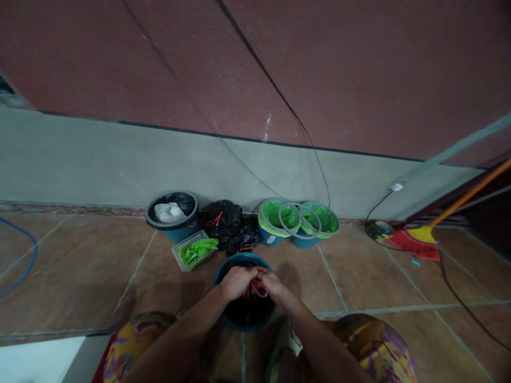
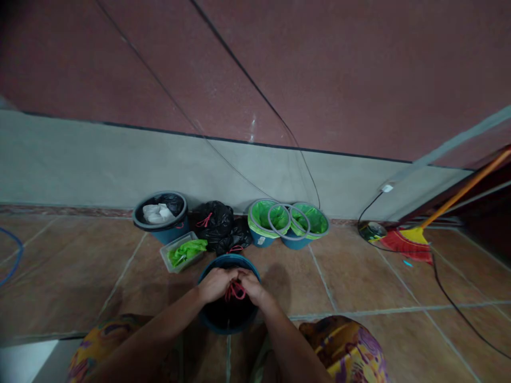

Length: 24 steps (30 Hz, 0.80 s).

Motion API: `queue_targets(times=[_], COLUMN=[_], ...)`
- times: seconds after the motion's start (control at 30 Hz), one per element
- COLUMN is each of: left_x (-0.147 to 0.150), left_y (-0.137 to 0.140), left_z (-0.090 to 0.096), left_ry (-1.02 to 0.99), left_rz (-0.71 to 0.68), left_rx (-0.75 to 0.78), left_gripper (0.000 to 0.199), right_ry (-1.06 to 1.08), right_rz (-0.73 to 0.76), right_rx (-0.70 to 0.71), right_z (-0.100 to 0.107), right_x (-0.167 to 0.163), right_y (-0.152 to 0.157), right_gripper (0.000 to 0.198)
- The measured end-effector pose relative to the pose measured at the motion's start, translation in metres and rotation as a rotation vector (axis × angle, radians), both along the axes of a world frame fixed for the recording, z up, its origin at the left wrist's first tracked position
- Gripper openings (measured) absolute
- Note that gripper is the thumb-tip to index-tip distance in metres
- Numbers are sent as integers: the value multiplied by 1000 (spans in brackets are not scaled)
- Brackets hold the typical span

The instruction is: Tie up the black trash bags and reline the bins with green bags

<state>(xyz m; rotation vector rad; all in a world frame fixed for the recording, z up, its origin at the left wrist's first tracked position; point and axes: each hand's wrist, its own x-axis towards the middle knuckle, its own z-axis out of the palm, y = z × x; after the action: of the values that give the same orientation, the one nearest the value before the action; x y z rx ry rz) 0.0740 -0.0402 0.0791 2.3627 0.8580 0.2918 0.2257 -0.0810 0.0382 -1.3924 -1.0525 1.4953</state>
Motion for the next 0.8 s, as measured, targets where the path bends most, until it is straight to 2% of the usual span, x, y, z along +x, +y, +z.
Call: queue_targets(times=[0.13, 0.3, 0.4, 0.5, 0.63, 0.8], left_x=[1, -3, -6, -9, -14, -19], left_y=[-2, -3, -1, 2, 6, 6], left_z=[-3, -5, -7, -12, -16, -15], left_ry=[54, 61, 84, 98, 118, 125], left_rz=[47, 68, 106, 140, 191, 200], left_rx=[37, 95, 155, 216, 247, 147], left_gripper=[23, 23, 17, 13, 26, 41], right_ry=[335, 401, 282, 50, -215, -435], right_rz=[-8, -52, -90, -136, -149, -147], right_rx=[-76, -52, -38, 19, 151, 172], right_z=[-3, -4, 1, 9, 16, 10], right_x=[0, -2, 0, 2, 2, 6], right_y=[-5, -7, -1, 4, 5, -5], right_gripper=[31, 32, 35, 28, 17, 18])
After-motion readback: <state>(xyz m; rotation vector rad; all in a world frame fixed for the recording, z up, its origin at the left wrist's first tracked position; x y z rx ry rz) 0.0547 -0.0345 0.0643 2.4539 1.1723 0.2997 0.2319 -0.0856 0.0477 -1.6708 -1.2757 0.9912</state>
